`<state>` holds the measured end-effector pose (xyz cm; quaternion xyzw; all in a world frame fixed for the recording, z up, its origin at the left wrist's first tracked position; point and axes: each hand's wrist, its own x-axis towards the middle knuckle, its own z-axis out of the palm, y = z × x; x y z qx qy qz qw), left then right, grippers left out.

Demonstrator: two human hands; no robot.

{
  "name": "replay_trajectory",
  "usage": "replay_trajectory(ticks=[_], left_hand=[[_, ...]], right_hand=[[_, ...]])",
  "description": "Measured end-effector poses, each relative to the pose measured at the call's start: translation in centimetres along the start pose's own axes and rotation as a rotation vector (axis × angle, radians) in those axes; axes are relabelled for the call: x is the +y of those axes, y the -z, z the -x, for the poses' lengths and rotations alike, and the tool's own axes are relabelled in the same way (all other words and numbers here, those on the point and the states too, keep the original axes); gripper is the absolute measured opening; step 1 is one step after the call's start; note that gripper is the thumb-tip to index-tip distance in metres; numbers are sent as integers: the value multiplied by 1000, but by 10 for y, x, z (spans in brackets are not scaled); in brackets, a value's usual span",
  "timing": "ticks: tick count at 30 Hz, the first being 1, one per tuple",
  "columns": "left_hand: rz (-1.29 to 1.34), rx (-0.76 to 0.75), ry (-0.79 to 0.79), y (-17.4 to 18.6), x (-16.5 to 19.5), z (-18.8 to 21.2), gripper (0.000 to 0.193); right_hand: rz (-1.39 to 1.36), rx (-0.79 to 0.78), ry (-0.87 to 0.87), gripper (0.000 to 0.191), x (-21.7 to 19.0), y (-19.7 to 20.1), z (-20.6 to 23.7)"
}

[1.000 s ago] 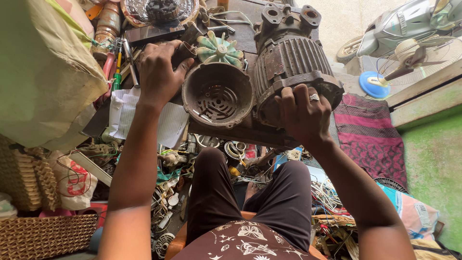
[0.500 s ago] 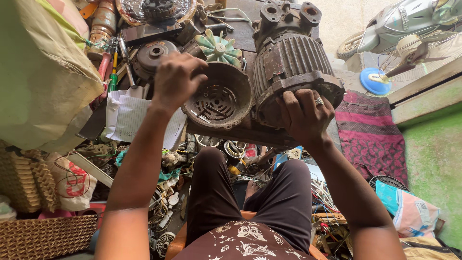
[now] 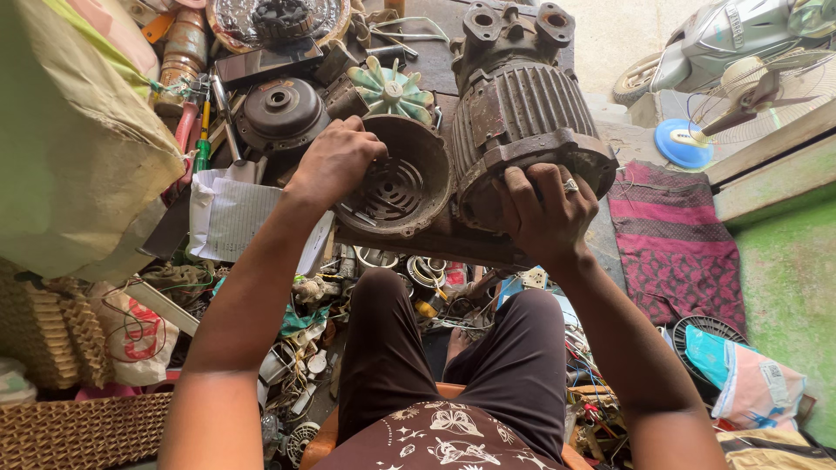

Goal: The person is repairing an electric motor by removing bolts and disassembling the housing. They use a wrench to loosen bolts and a hammer to tap the motor casing, eventually separating the end cover from the main body.

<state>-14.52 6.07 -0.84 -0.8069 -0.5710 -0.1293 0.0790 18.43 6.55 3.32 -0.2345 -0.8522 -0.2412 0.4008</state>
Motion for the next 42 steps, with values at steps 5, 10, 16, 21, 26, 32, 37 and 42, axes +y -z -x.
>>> replay_trajectory(ticks=[5,10,16,21,26,32,37,42], left_hand=[[767,178,199,22,17,25,25],[1539,410,406,36,69,46,28],[2092,427,412,40,116,57,31],[2194,419,371,39,132,57,26],[1988,477,417,42,151,62,25],[1753,434,339,47,179,64,36],[1733,447,328,57,188,68,46],[1816,471,361,63,183,68,48]], right_hand=[[1,24,-2,20,-2,-1,1],[-6,54,35,29,-1,1,-2],[-62,55,62,43,0,6,-3],[-151,89,60,40,-1,8,-8],[-390,94,-254,29,-33,21,-2],[-755,27,-310,41,-63,37,12],[-323,-5,-71,57,-55,17,22],[-174,48,-96,60,-39,10,40]])
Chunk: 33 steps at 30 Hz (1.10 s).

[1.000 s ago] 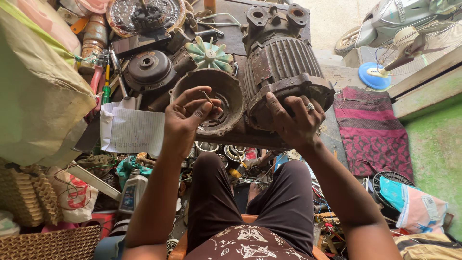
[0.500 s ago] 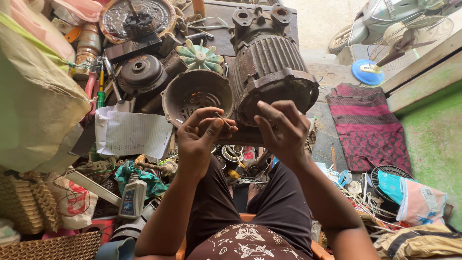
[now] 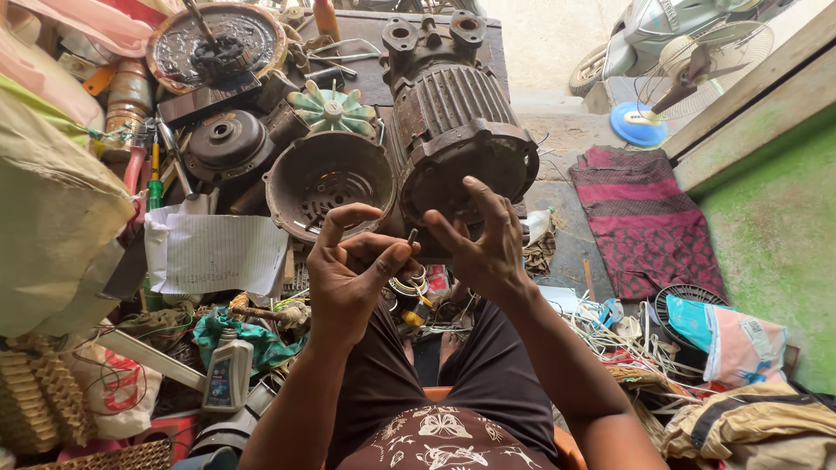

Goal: The person is repairing an electric motor by removing bolts and disassembling the housing. They use a wrench to loosen bolts and a hammer to tap the motor casing, eventually separating the end cover from the main body.

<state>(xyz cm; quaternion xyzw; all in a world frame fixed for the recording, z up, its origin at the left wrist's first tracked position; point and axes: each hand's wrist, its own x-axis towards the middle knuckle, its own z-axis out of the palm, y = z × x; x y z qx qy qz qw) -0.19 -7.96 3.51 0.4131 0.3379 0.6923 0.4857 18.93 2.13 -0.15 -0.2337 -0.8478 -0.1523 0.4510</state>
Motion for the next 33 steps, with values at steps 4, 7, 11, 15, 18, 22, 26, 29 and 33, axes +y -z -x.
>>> replay_trajectory(ticks=[4,7,11,15,18,22,26,29,33], left_hand=[[-54,-22,44,-6,-3,3,49],[-134,-9,13,-9,-4,4,49],[-267,30,-119,-10,-2,0,46],[-406,51,-137,-16,-4,4,46],[-395,41,-155,-20,-10,7,39],[-339,40,-214,-18,-23,9,30],[-74,112,-148,-19,-56,14,27],[169,123,41,-22,-84,26,26],[271,144,117,-34,-114,39,21]], right_hand=[[-146,-31,-32,41,1,4,4],[-26,33,73,45,-3,10,2],[-190,64,-101,42,-5,22,-1],[-251,73,-51,49,-11,25,-1],[57,35,9,49,-15,20,-3],[-58,14,-226,57,-29,20,8],[-337,112,-322,56,-56,19,29],[-358,206,-350,46,-70,14,43],[-271,277,-364,33,-68,13,62]])
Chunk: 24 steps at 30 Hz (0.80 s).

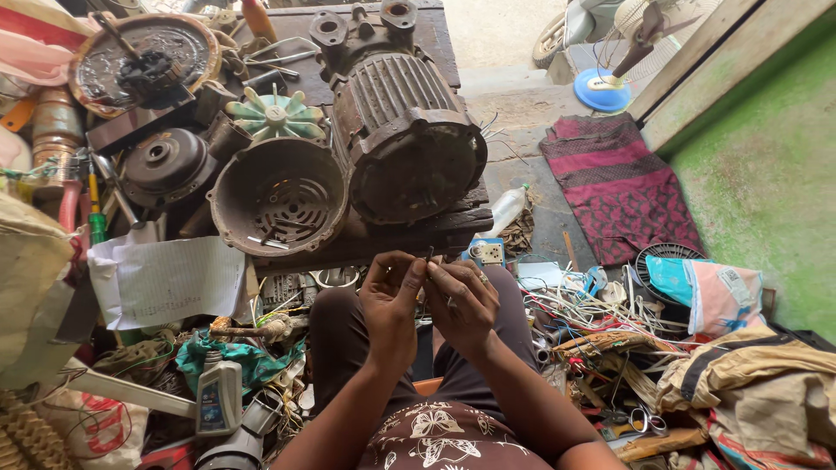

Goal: The person is repairing an electric motor by removing bolts and disassembling the housing. They use a wrench to loosen bolts and a hammer to tap the motor casing, eventually separating the end cover from the main body.

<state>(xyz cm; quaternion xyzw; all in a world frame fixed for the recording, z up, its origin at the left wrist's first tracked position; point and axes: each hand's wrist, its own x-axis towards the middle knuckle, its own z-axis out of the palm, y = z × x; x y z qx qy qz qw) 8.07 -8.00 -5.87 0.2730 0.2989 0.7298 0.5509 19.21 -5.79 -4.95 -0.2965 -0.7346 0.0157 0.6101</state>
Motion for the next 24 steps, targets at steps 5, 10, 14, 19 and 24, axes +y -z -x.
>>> replay_trajectory(ticks=[5,10,14,19,24], left_hand=[[-235,-46,-15,-3,-5,-4,33],[-344,-89,-146,1,5,-4,26],[-415,-45,-172,8,7,-4,23],[-412,-31,-209,14,10,-5,21],[-404,-21,-218,14,16,-10,20]], right_hand=[[34,98,-166,33,35,2,10],[96,105,-266,30,79,3,4],[97,50,-266,27,90,-1,1],[57,34,-255,25,93,-4,2],[62,46,-277,25,98,-1,7]])
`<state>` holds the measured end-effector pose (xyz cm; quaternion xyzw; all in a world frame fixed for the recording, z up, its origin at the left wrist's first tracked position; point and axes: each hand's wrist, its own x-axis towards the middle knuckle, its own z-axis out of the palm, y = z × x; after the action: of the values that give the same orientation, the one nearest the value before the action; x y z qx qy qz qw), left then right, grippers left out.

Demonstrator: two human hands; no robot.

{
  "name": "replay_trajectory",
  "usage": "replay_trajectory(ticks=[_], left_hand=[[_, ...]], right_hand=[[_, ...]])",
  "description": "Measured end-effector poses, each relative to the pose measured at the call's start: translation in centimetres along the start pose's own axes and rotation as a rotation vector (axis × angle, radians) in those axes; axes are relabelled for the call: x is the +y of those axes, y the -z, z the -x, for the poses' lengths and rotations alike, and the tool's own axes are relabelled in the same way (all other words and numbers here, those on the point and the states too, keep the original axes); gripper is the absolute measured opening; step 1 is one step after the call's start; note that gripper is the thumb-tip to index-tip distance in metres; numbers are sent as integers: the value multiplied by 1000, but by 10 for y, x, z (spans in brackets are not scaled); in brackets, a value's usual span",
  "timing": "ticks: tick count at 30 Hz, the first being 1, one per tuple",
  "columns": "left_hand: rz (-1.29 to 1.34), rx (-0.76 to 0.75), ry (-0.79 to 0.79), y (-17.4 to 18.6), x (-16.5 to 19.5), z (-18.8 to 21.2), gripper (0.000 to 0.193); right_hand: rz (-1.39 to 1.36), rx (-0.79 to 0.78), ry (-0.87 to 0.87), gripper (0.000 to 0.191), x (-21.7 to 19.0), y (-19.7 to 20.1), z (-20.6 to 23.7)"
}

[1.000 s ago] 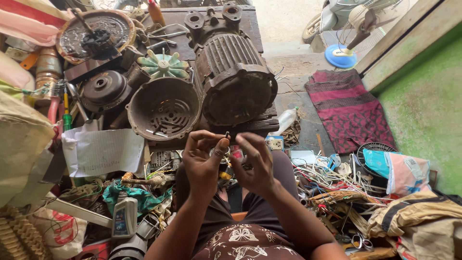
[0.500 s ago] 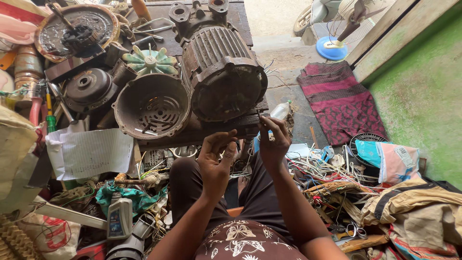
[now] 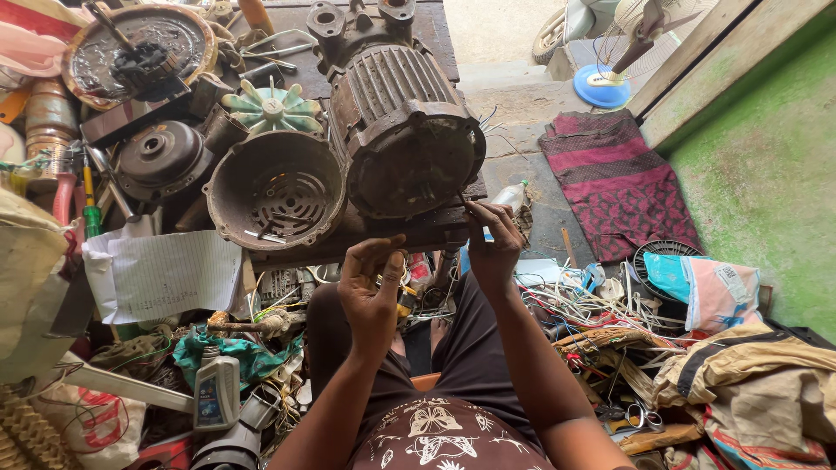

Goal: The person is repairing an electric motor by removing bolts and disassembling the housing. They use a wrench to loosen bolts and a hammer to tap the motor casing, eventually separating the end cover from the main body.

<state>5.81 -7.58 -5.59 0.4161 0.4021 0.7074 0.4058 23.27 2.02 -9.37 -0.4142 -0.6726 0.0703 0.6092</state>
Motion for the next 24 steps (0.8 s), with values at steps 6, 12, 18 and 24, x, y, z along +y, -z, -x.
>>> replay_trajectory(ticks=[6,12,18,24], left_hand=[[-28,28,-76,4,7,-10,21],[-110,50,-187,5,14,-22,20],[-238,133,-385,4,31,-54,13],[-581,161,-603,-7,61,-108,19]], right_hand=[[35,9,12,25,3,1,1],[55,-3,78,22,1,1,-4],[89,53,71,22,-2,1,-6],[241,0,149,20,-6,5,-8]])
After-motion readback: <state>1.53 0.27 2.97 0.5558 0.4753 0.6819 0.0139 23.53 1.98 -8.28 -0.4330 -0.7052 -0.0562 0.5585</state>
